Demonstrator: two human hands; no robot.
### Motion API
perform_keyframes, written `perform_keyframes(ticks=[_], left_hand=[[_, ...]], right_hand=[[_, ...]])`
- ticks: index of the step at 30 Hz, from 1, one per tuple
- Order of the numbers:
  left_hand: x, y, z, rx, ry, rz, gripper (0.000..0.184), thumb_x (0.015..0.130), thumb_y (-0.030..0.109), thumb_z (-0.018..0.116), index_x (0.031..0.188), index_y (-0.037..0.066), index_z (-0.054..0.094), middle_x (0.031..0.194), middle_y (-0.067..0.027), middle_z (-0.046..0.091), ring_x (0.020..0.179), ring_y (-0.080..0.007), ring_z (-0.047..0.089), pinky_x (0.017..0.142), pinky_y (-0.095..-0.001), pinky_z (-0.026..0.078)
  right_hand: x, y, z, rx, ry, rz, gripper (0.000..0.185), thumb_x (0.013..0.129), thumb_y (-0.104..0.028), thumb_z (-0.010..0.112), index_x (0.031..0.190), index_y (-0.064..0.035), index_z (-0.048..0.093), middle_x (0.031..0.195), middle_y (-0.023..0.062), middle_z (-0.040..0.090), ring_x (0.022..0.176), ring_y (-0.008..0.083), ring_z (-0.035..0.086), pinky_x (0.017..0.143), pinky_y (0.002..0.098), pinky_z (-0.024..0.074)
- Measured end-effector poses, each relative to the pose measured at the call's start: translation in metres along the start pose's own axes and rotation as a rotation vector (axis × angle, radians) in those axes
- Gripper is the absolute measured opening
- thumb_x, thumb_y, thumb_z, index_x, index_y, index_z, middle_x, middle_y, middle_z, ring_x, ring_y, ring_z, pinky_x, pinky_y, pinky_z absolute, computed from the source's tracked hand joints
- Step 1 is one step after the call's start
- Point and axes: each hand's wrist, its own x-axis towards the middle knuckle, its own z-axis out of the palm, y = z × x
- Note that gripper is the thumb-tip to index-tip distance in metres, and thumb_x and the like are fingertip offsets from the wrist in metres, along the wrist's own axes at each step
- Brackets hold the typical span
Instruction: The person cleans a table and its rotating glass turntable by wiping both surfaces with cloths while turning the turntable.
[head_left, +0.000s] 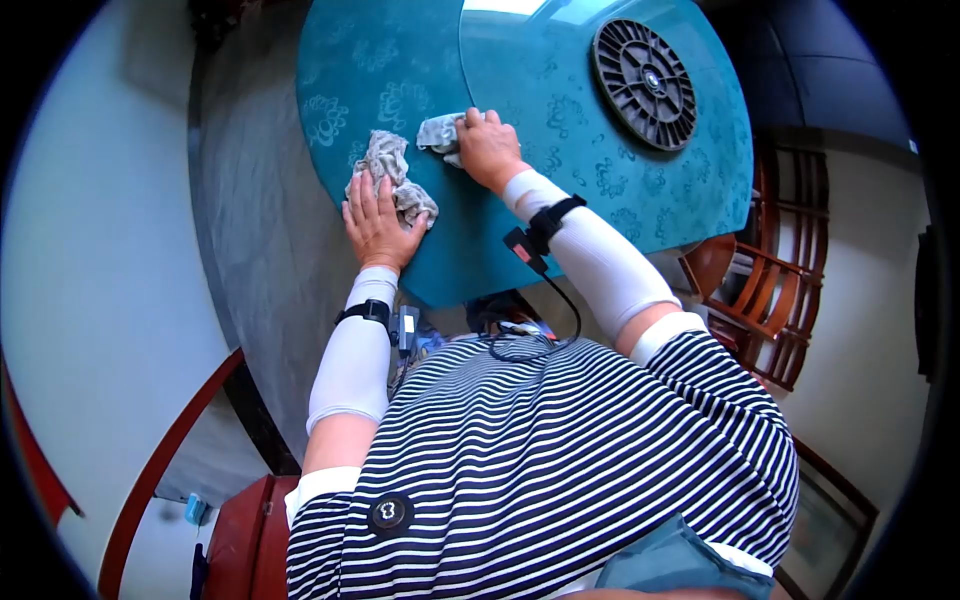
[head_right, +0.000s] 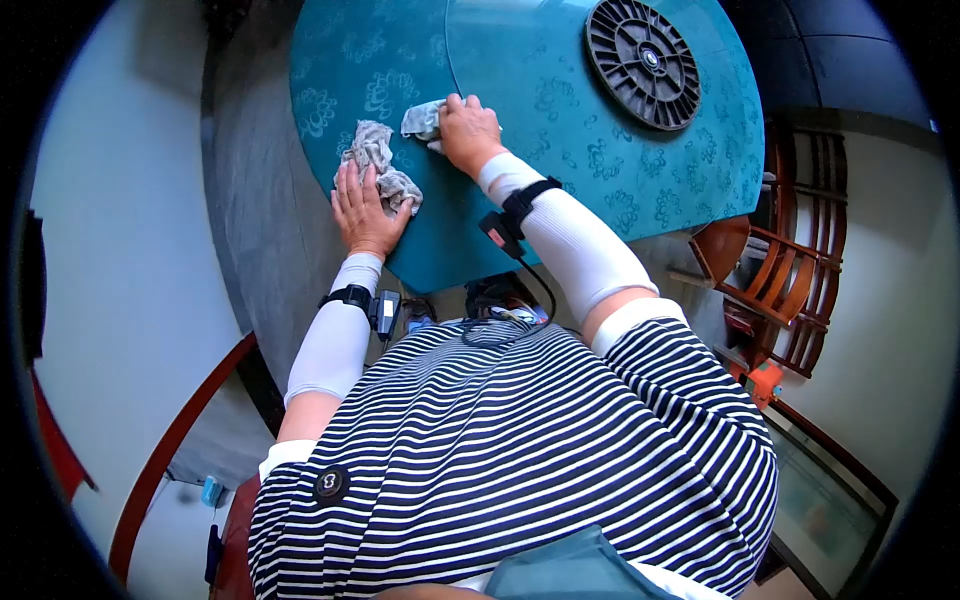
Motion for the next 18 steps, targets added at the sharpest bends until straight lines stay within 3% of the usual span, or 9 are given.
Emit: perform_keyframes(ticks=[4, 9, 12, 18], left_hand=[[0.003, 0.001, 0.001, -0.007, -0.006, -0.01, 0.089, 0.074, 0.052, 0.073, 0.147, 0.017, 0.036, 0.158, -0.0146, 0.026, 0.149, -0.0336, 0.017, 0.117, -0.0563, 0.017], [0.0, -0.001, 0.001, -0.005, 0.013, 0.002, 0.088, 0.074, 0.052, 0.073, 0.146, 0.018, 0.037, 0.158, -0.014, 0.026, 0.149, -0.0336, 0.017, 0.117, -0.0561, 0.016], [0.001, -0.001, 0.005, 0.016, 0.029, 0.003, 0.087, 0.072, 0.053, 0.074, 0.144, 0.017, 0.04, 0.158, -0.0142, 0.028, 0.149, -0.033, 0.019, 0.116, -0.0575, 0.019], [-0.001, -0.002, 0.006, 0.013, 0.006, -0.005, 0.087, 0.074, 0.053, 0.073, 0.146, 0.018, 0.038, 0.159, -0.013, 0.025, 0.149, -0.0332, 0.016, 0.117, -0.056, 0.016]], right_hand=[[-0.056, 0.007, -0.007, 0.054, -0.122, -0.067, 0.027, 0.083, -0.022, 0.062, 0.107, -0.0092, 0.063, 0.109, 0.0082, 0.056, 0.101, 0.0293, 0.058, 0.074, 0.0433, 0.052], [-0.038, 0.018, -0.008, 0.047, -0.06, -0.103, 0.02, 0.087, -0.02, 0.056, 0.101, -0.0121, 0.068, 0.104, 0.0077, 0.058, 0.101, 0.029, 0.058, 0.075, 0.0428, 0.0516], [-0.037, 0.024, -0.005, 0.093, -0.006, -0.136, 0.027, 0.085, -0.02, 0.058, 0.109, -0.0146, 0.068, 0.105, 0.0055, 0.058, 0.101, 0.0276, 0.057, 0.076, 0.0404, 0.0504], [-0.174, 0.022, 0.001, 0.076, -0.001, -0.162, 0.036, 0.079, -0.022, 0.065, 0.114, -0.0138, 0.067, 0.108, 0.0042, 0.057, 0.101, 0.0264, 0.057, 0.074, 0.0379, 0.0485]])
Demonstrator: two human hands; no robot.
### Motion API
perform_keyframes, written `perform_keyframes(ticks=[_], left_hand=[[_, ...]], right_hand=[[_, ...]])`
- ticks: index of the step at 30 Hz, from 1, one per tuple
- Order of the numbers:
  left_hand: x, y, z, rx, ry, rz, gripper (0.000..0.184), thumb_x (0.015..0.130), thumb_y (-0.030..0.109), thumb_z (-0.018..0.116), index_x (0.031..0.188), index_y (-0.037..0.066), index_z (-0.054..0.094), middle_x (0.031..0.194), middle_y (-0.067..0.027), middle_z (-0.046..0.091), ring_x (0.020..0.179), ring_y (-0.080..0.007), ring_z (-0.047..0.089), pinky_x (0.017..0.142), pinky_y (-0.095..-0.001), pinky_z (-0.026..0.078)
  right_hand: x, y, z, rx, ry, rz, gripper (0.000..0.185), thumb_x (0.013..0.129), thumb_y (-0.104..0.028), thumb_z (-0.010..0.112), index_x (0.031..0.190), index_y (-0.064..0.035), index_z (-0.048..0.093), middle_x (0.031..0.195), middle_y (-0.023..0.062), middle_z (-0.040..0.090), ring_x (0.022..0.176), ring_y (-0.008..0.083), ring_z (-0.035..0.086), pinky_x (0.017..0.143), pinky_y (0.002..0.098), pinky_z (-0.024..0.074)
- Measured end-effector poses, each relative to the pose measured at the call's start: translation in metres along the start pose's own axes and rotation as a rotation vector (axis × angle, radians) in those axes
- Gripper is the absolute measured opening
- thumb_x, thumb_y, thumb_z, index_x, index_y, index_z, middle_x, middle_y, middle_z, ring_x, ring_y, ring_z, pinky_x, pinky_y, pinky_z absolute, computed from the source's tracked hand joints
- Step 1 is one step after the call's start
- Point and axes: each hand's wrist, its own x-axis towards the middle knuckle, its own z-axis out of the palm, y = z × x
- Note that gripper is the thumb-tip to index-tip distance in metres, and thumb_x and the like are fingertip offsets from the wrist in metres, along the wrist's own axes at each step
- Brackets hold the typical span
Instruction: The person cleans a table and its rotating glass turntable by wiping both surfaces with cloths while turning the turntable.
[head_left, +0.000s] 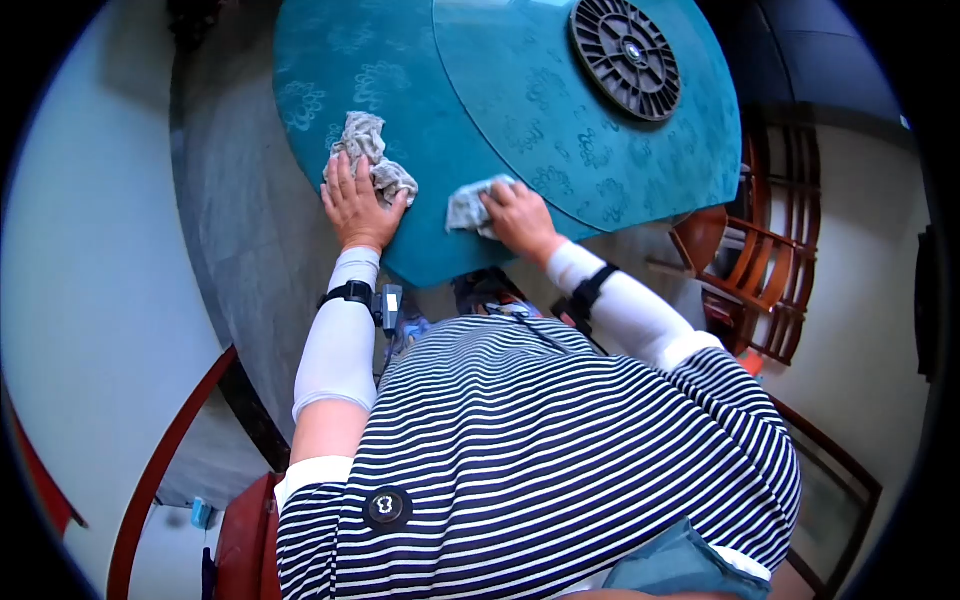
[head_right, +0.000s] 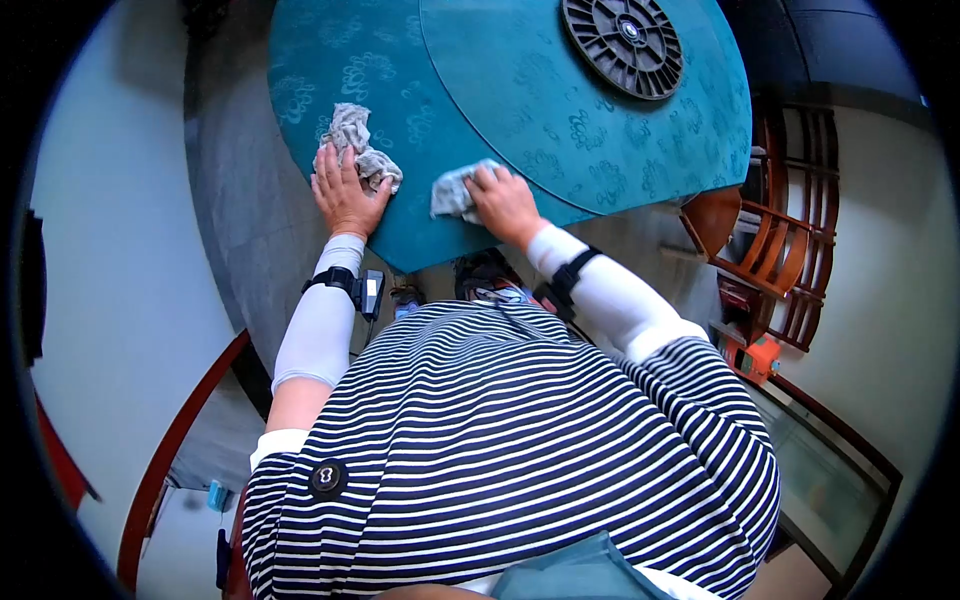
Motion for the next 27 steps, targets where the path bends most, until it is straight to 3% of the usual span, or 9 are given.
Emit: perform_keyframes(ticks=[6, 8, 12, 14, 16, 18, 21, 24, 27], left_hand=[[0.001, 0.001, 0.0, 0.008, 0.012, 0.002, 0.087, 0.075, 0.054, 0.072, 0.146, 0.018, 0.038, 0.159, -0.0128, 0.024, 0.149, -0.0333, 0.016, 0.117, -0.0564, 0.016], [-0.001, 0.002, 0.0, 0.01, 0.012, 0.003, 0.087, 0.075, 0.054, 0.071, 0.147, 0.018, 0.038, 0.159, -0.0128, 0.024, 0.149, -0.0334, 0.016, 0.117, -0.0566, 0.015], [0.0, 0.0, 0.0, 0.011, 0.015, 0.011, 0.087, 0.075, 0.055, 0.071, 0.147, 0.018, 0.037, 0.159, -0.0128, 0.024, 0.149, -0.0332, 0.016, 0.117, -0.0569, 0.015], [-0.002, 0.001, 0.001, 0.011, 0.018, 0.013, 0.087, 0.075, 0.055, 0.071, 0.147, 0.018, 0.037, 0.159, -0.0128, 0.024, 0.149, -0.033, 0.016, 0.117, -0.0569, 0.015], [0.0, 0.001, 0.001, 0.025, 0.014, 0.015, 0.088, 0.075, 0.055, 0.071, 0.147, 0.018, 0.037, 0.159, -0.0127, 0.024, 0.149, -0.033, 0.015, 0.117, -0.0569, 0.016], [0.002, 0.001, 0.0, 0.031, 0.003, 0.01, 0.088, 0.075, 0.055, 0.071, 0.147, 0.018, 0.036, 0.159, -0.0128, 0.024, 0.149, -0.0332, 0.015, 0.117, -0.0569, 0.016], [0.001, 0.001, 0.0, 0.035, -0.002, 0.009, 0.089, 0.075, 0.055, 0.071, 0.147, 0.017, 0.036, 0.159, -0.0133, 0.024, 0.149, -0.0336, 0.015, 0.117, -0.0572, 0.016], [0.002, 0.001, 0.003, 0.043, 0.014, 0.017, 0.088, 0.075, 0.056, 0.071, 0.147, 0.017, 0.037, 0.158, -0.0138, 0.025, 0.149, -0.0333, 0.016, 0.117, -0.058, 0.016], [-0.003, 0.0, 0.003, 0.057, 0.01, 0.021, 0.088, 0.075, 0.056, 0.07, 0.146, 0.016, 0.038, 0.158, -0.0139, 0.026, 0.149, -0.0328, 0.017, 0.116, -0.0588, 0.017]], right_hand=[[-0.03, 0.002, -0.005, 0.027, -0.043, -0.063, 0.04, 0.075, -0.022, 0.068, 0.114, -0.0129, 0.066, 0.114, 0.0028, 0.058, 0.1, 0.0262, 0.057, 0.075, 0.0376, 0.0479], [0.003, 0.006, -0.005, 0.007, 0.099, -0.102, 0.035, 0.077, -0.02, 0.066, 0.111, -0.0123, 0.067, 0.111, 0.0024, 0.058, 0.098, 0.0255, 0.057, 0.076, 0.0374, 0.0477], [0.026, -0.01, 0.008, -0.025, 0.165, 0.06, 0.024, 0.079, -0.018, 0.062, 0.101, -0.0135, 0.069, 0.106, 0.0019, 0.059, 0.095, 0.023, 0.057, 0.072, 0.036, 0.0479], [0.011, -0.016, 0.009, 0.021, 0.164, 0.016, 0.023, 0.079, -0.019, 0.061, 0.099, -0.0141, 0.069, 0.104, 0.0025, 0.059, 0.094, 0.0233, 0.057, 0.071, 0.0361, 0.0484], [-0.002, -0.021, -0.003, 0.061, 0.104, -0.246, 0.02, 0.079, -0.018, 0.061, 0.096, -0.0141, 0.069, 0.101, 0.0035, 0.059, 0.093, 0.0234, 0.058, 0.07, 0.036, 0.0487], [0.005, -0.005, -0.013, 0.16, 0.066, -0.283, 0.007, 0.079, -0.015, 0.062, 0.085, -0.0133, 0.066, 0.099, 0.0059, 0.06, 0.09, 0.0258, 0.059, 0.074, 0.0383, 0.051], [0.025, 0.007, 0.0, 0.082, 0.033, 0.111, 0.008, 0.077, -0.012, 0.062, 0.084, -0.0116, 0.065, 0.093, 0.0062, 0.064, 0.088, 0.0264, 0.061, 0.073, 0.0372, 0.0521], [0.025, -0.015, 0.005, 0.126, 0.203, 0.078, 0.013, 0.076, -0.011, 0.062, 0.088, -0.0116, 0.068, 0.099, 0.0055, 0.065, 0.091, 0.0258, 0.061, 0.074, 0.0358, 0.0523], [0.006, -0.02, 0.002, 0.217, 0.117, -0.027, 0.022, 0.075, -0.011, 0.063, 0.096, -0.0111, 0.069, 0.107, 0.0043, 0.065, 0.094, 0.0261, 0.06, 0.076, 0.0362, 0.0522]])
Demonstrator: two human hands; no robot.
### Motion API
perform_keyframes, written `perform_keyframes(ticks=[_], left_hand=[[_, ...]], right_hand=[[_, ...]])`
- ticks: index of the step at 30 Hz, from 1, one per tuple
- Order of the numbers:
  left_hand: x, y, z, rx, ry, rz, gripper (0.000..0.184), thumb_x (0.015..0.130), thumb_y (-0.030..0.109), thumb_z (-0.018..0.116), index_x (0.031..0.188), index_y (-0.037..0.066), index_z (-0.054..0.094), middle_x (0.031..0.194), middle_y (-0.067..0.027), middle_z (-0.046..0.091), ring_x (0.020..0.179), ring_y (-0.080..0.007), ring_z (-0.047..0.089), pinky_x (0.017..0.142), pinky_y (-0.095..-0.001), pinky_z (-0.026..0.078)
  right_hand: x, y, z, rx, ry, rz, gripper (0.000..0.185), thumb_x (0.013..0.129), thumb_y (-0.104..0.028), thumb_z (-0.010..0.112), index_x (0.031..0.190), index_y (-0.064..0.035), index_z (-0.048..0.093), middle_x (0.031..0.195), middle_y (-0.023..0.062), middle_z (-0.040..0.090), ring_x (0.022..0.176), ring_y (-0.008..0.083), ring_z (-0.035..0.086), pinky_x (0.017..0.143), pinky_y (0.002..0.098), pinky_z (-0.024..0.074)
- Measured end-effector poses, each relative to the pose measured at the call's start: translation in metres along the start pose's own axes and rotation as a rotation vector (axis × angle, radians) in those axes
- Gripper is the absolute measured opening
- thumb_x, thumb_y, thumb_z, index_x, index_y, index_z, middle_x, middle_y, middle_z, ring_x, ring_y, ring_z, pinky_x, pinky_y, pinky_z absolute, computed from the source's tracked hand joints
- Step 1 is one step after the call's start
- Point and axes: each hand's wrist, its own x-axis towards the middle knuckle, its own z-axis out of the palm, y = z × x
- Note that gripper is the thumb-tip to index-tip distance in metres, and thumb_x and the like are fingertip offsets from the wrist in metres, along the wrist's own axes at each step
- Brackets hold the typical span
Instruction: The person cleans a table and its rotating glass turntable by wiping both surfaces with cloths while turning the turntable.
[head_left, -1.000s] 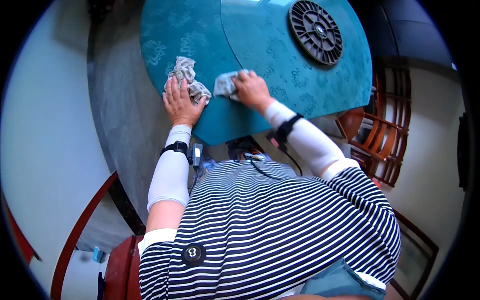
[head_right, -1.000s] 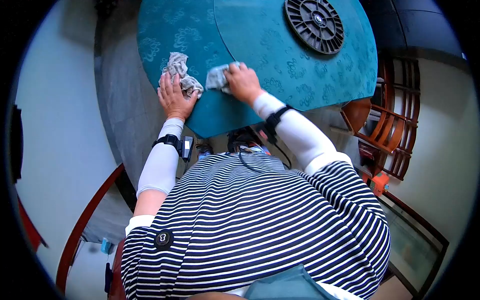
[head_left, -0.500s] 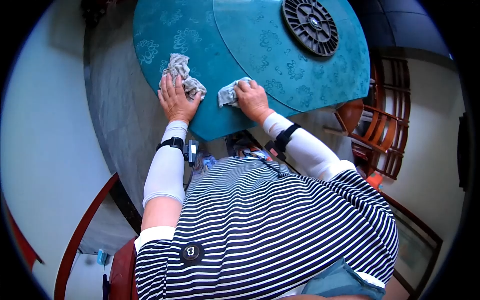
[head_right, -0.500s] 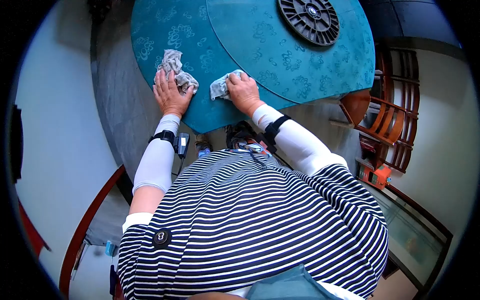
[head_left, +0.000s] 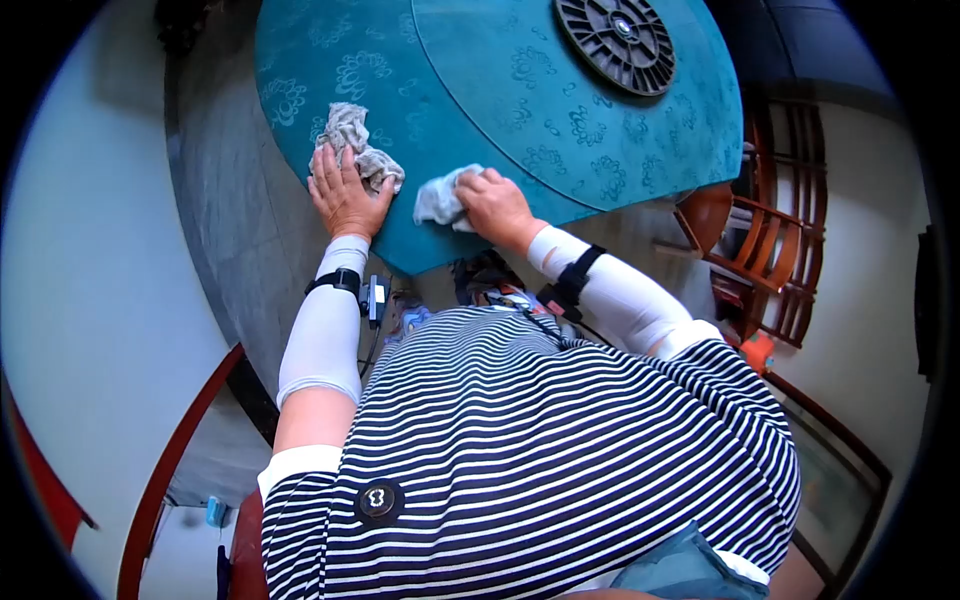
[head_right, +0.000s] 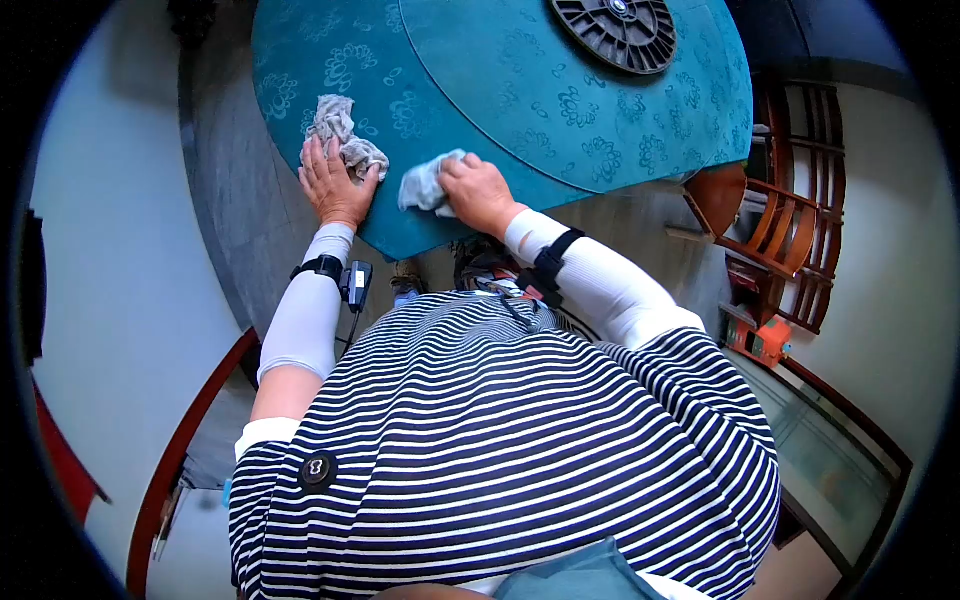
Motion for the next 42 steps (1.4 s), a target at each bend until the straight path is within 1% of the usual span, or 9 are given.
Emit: perform_keyframes(ticks=[3, 10, 14, 17, 21, 25, 31, 36, 42], left_hand=[[0.004, 0.001, 0.0, -0.002, 0.01, 0.001, 0.088, 0.075, 0.056, 0.07, 0.146, 0.016, 0.038, 0.158, -0.0138, 0.026, 0.149, -0.0328, 0.016, 0.116, -0.0591, 0.017], [0.003, 0.001, 0.0, 0.001, 0.005, -0.006, 0.089, 0.074, 0.056, 0.071, 0.146, 0.016, 0.038, 0.158, -0.014, 0.026, 0.149, -0.033, 0.016, 0.116, -0.0587, 0.017], [0.004, 0.0, 0.0, -0.01, 0.01, 0.001, 0.089, 0.074, 0.055, 0.071, 0.147, 0.016, 0.037, 0.158, -0.0141, 0.025, 0.149, -0.0329, 0.016, 0.116, -0.0585, 0.017], [0.002, 0.001, -0.001, -0.001, -0.01, -0.014, 0.089, 0.075, 0.055, 0.071, 0.147, 0.016, 0.037, 0.158, -0.014, 0.025, 0.149, -0.0329, 0.016, 0.116, -0.0585, 0.017], [0.003, 0.001, -0.001, -0.001, 0.004, -0.006, 0.088, 0.075, 0.055, 0.071, 0.146, 0.016, 0.037, 0.158, -0.0138, 0.025, 0.149, -0.0325, 0.016, 0.117, -0.0576, 0.017], [0.004, 0.001, -0.002, 0.007, -0.005, -0.004, 0.088, 0.075, 0.056, 0.07, 0.146, 0.016, 0.037, 0.158, -0.0136, 0.025, 0.149, -0.032, 0.016, 0.117, -0.057, 0.017], [0.002, 0.001, 0.0, 0.016, 0.003, 0.0, 0.086, 0.076, 0.056, 0.07, 0.145, 0.016, 0.039, 0.157, -0.014, 0.027, 0.149, -0.0328, 0.016, 0.117, -0.0569, 0.017], [0.003, 0.001, 0.0, 0.025, -0.005, 0.012, 0.082, 0.081, 0.054, 0.068, 0.147, 0.016, 0.037, 0.157, -0.0144, 0.027, 0.149, -0.0327, 0.016, 0.117, -0.0554, 0.015], [0.003, -0.004, 0.005, 0.013, 0.068, 0.074, 0.069, 0.083, 0.044, 0.067, 0.141, 0.015, 0.043, 0.155, -0.0147, 0.031, 0.147, -0.0346, 0.021, 0.116, -0.0558, 0.018]], right_hand=[[-0.002, 0.018, -0.013, 0.049, -0.093, -0.164, 0.025, 0.074, -0.01, 0.064, 0.098, -0.0103, 0.069, 0.111, 0.0032, 0.065, 0.096, 0.0262, 0.06, 0.078, 0.0372, 0.0524], [0.016, -0.001, 0.002, 0.004, 0.07, 0.025, 0.017, 0.075, -0.014, 0.064, 0.092, -0.0111, 0.067, 0.097, 0.007, 0.065, 0.089, 0.029, 0.061, 0.075, 0.0368, 0.0528], [-0.013, 0.006, -0.002, 0.083, -0.104, -0.108, 0.023, 0.076, -0.016, 0.065, 0.099, -0.011, 0.069, 0.103, 0.0046, 0.066, 0.093, 0.0271, 0.061, 0.078, 0.0373, 0.0519], [-0.002, 0.018, -0.01, -0.04, -0.131, 0.089, 0.029, 0.076, -0.017, 0.067, 0.104, -0.0117, 0.069, 0.113, 0.0046, 0.067, 0.098, 0.0273, 0.06, 0.08, 0.038, 0.0515], [0.013, 0.002, 0.01, -0.012, 0.053, 0.09, 0.027, 0.075, -0.017, 0.068, 0.101, -0.0107, 0.067, 0.111, 0.0059, 0.067, 0.096, 0.029, 0.061, 0.078, 0.0398, 0.0522], [-0.015, -0.007, -0.003, 0.036, -0.131, -0.11, 0.033, 0.074, -0.012, 0.064, 0.106, -0.0105, 0.067, 0.112, 0.003, 0.068, 0.093, 0.026, 0.061, 0.079, 0.0375, 0.0513], [0.014, 0.006, 0.005, -0.093, -0.015, 0.096, 0.031, 0.075, -0.024, 0.071, 0.102, -0.0111, 0.068, 0.111, 0.0029, 0.066, 0.096, 0.0268, 0.061, 0.079, 0.0381, 0.0516], [-0.02, -0.006, 0.0, 0.11, -0.186, -0.115, 0.023, 0.078, -0.014, 0.064, 0.101, -0.011, 0.069, 0.118, 0.0001, 0.065, 0.102, 0.0243, 0.059, 0.082, 0.0351, 0.0513], [-0.092, 0.02, -0.03, 0.044, -0.059, 0.205, 0.026, 0.075, -0.013, 0.066, 0.101, -0.0122, 0.069, 0.117, 0.0032, 0.066, 0.1, 0.0266, 0.06, 0.083, 0.0375, 0.0529]])
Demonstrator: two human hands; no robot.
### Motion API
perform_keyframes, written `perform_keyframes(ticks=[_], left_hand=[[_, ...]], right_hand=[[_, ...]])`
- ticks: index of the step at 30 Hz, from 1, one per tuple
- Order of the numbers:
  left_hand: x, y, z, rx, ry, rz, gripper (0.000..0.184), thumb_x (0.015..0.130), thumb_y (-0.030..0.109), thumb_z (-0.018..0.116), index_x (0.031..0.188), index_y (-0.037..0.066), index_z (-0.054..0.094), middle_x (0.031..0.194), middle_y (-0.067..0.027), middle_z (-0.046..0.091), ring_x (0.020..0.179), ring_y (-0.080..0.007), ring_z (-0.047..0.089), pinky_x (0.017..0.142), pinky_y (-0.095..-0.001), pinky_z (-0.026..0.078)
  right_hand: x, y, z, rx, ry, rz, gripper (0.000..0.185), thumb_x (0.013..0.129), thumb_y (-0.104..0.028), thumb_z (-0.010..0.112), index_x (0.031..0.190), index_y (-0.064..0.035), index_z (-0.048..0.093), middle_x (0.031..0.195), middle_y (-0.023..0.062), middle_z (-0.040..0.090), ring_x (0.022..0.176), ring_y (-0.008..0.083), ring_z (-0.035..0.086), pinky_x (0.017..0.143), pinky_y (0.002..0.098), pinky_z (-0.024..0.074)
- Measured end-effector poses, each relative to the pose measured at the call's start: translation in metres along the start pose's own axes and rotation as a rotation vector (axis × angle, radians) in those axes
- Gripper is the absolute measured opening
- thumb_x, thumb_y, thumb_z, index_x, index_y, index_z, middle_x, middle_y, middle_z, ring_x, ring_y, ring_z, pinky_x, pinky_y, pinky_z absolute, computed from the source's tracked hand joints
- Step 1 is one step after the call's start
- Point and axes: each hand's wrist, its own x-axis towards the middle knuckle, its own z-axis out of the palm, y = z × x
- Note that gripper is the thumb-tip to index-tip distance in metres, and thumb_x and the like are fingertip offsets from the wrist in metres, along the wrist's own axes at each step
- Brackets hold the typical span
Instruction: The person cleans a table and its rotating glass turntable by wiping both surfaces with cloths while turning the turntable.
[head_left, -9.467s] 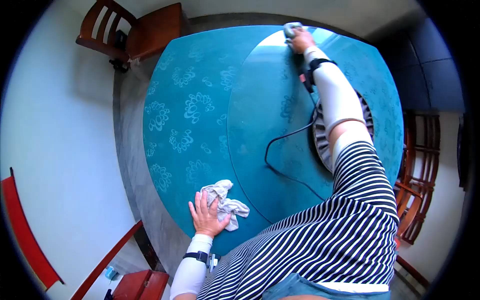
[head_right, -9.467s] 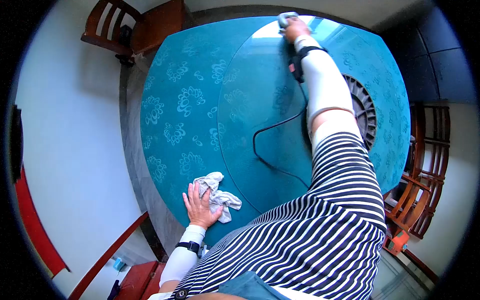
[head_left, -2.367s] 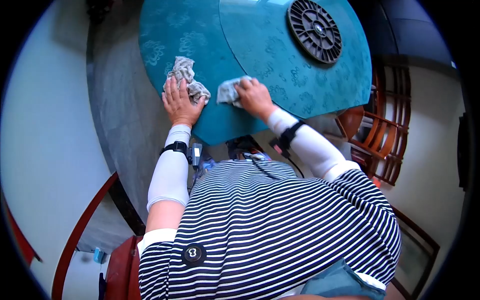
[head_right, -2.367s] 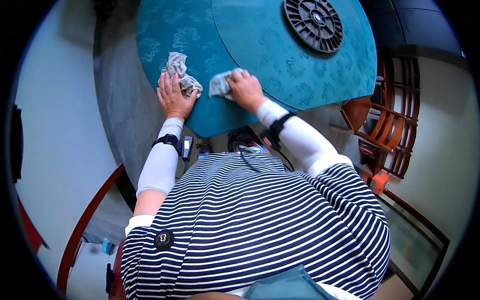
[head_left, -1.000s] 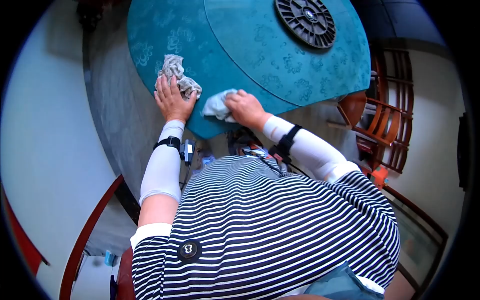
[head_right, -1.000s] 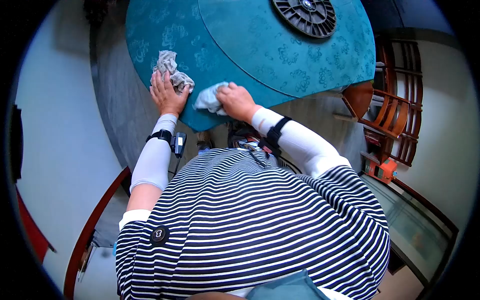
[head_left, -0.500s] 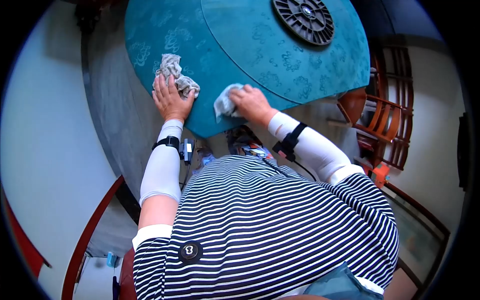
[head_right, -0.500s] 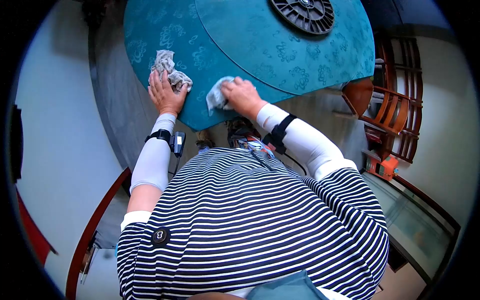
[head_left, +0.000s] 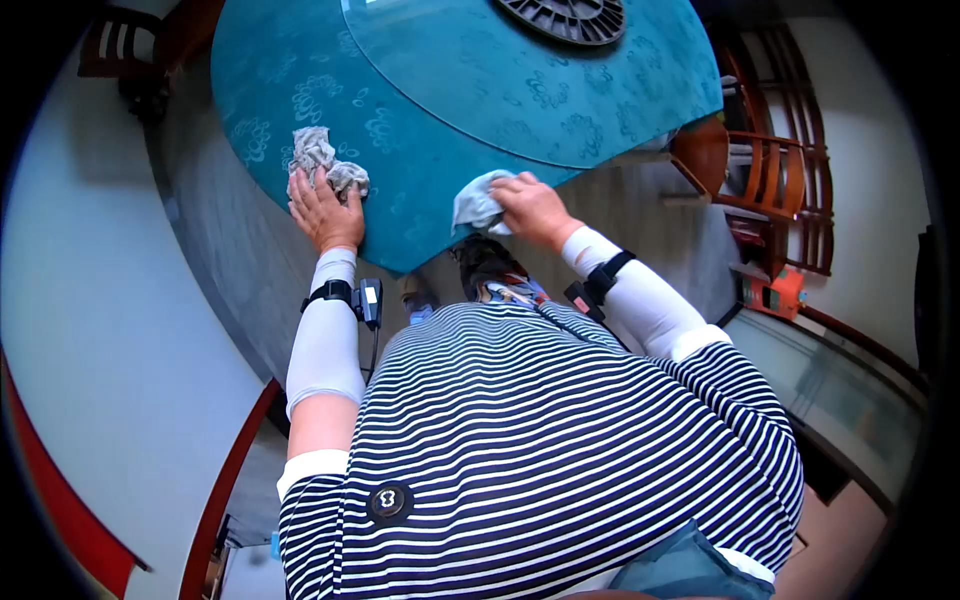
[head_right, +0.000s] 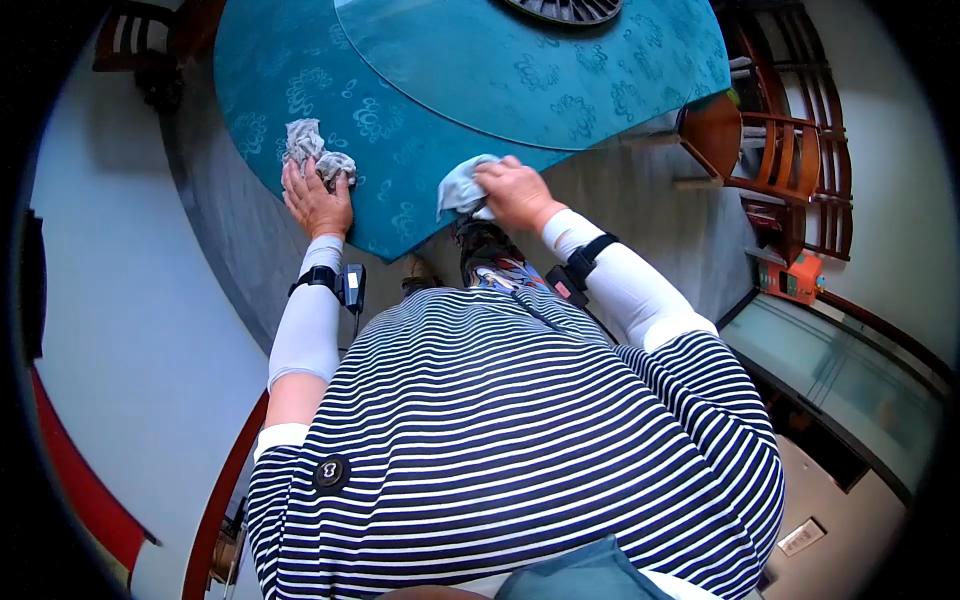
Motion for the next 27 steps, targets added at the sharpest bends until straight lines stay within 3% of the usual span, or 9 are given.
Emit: perform_keyframes(ticks=[5, 9, 12, 15, 17, 19, 20, 23, 27], left_hand=[[0.008, -0.014, 0.007, -0.042, 0.066, 0.049, 0.053, 0.084, 0.03, 0.068, 0.131, 0.013, 0.052, 0.144, -0.0148, 0.044, 0.137, -0.0363, 0.036, 0.112, -0.0526, 0.029], [0.033, -0.055, 0.004, -0.187, 0.079, 0.174, 0.038, 0.082, 0.015, 0.066, 0.117, 0.004, 0.056, 0.119, -0.0171, 0.056, 0.115, -0.0404, 0.051, 0.1, -0.0481, 0.041], [0.059, -0.063, -0.02, -0.768, -0.146, -0.188, 0.041, 0.089, 0.021, 0.065, 0.122, 0.0, 0.052, 0.108, -0.0218, 0.066, 0.099, -0.0404, 0.064, 0.089, -0.0442, 0.049], [0.061, -0.066, -0.035, -0.653, -0.205, -0.263, 0.052, 0.091, 0.023, 0.065, 0.134, 0.001, 0.045, 0.123, -0.0191, 0.063, 0.106, -0.0292, 0.065, 0.091, -0.0373, 0.05], [0.051, -0.064, -0.036, -0.666, -0.191, -0.057, 0.073, 0.087, 0.02, 0.065, 0.151, 0.015, 0.031, 0.119, -0.0247, 0.064, 0.104, -0.0389, 0.065, 0.09, -0.0427, 0.05], [0.038, -0.066, -0.032, -0.338, -0.357, 0.06, 0.074, 0.079, 0.009, 0.063, 0.147, 0.028, 0.043, 0.1, -0.0217, 0.062, 0.094, -0.0436, 0.061, 0.09, -0.0487, 0.048], [0.031, -0.078, -0.017, -0.291, -0.37, 0.257, 0.07, 0.077, 0.006, 0.064, 0.141, 0.033, 0.05, 0.104, -0.0201, 0.059, 0.101, -0.0411, 0.057, 0.093, -0.0483, 0.046], [0.003, -0.053, -0.037, -0.198, -0.329, 0.188, 0.066, 0.077, 0.004, 0.069, 0.133, 0.035, 0.055, 0.126, -0.019, 0.047, 0.114, -0.0413, 0.047, 0.099, -0.0474, 0.043], [0.008, -0.048, -0.043, -0.139, -0.363, 0.134, 0.064, 0.077, 0.006, 0.072, 0.131, 0.035, 0.056, 0.128, -0.0192, 0.045, 0.118, -0.0414, 0.045, 0.101, -0.0477, 0.042]], right_hand=[[-0.018, 0.008, 0.005, -0.014, 0.137, 0.165, 0.031, 0.076, -0.012, 0.065, 0.107, -0.0114, 0.067, 0.117, 0.0063, 0.065, 0.099, 0.0316, 0.059, 0.085, 0.0404, 0.0525], [-0.02, 0.011, 0.022, -0.009, 0.21, 0.183, 0.03, 0.077, -0.01, 0.064, 0.107, -0.0107, 0.067, 0.116, 0.0078, 0.065, 0.1, 0.034, 0.058, 0.09, 0.042, 0.0499], [-0.02, 0.011, 0.025, 0.017, 0.224, 0.179, 0.029, 0.078, -0.01, 0.064, 0.107, -0.0102, 0.066, 0.116, 0.0086, 0.065, 0.101, 0.034, 0.058, 0.091, 0.0423, 0.0475], [-0.021, 0.008, 0.029, 0.008, 0.252, 0.206, 0.028, 0.078, -0.01, 0.064, 0.106, -0.0102, 0.066, 0.116, 0.009, 0.064, 0.101, 0.0342, 0.057, 0.091, 0.0425, 0.0472], [-0.02, 0.004, 0.035, -0.015, 0.294, 0.191, 0.028, 0.078, -0.009, 0.063, 0.106, -0.0105, 0.065, 0.115, 0.0097, 0.064, 0.102, 0.0348, 0.057, 0.089, 0.043, 0.0485], [-0.018, -0.003, 0.04, -0.131, 0.317, 0.252, 0.028, 0.077, -0.007, 0.062, 0.105, -0.01, 0.065, 0.114, 0.0105, 0.064, 0.102, 0.0353, 0.057, 0.085, 0.0439, 0.0501], [-0.016, -0.008, 0.041, -0.148, 0.312, 0.285, 0.027, 0.076, -0.005, 0.061, 0.103, -0.0085, 0.065, 0.114, 0.0121, 0.064, 0.103, 0.0357, 0.057, 0.083, 0.0456, 0.0514], [0.001, -0.011, 0.033, -0.12, 0.294, 0.227, 0.025, 0.076, -0.006, 0.061, 0.101, -0.007, 0.064, 0.113, 0.0137, 0.064, 0.104, 0.0367, 0.057, 0.084, 0.0468, 0.0516], [0.071, -0.018, 0.04, -0.049, 0.237, 0.162, 0.031, 0.08, -0.009, 0.061, 0.111, -0.004, 0.064, 0.122, 0.0187, 0.061, 0.11, 0.0404, 0.056, 0.094, 0.0456, 0.049]])
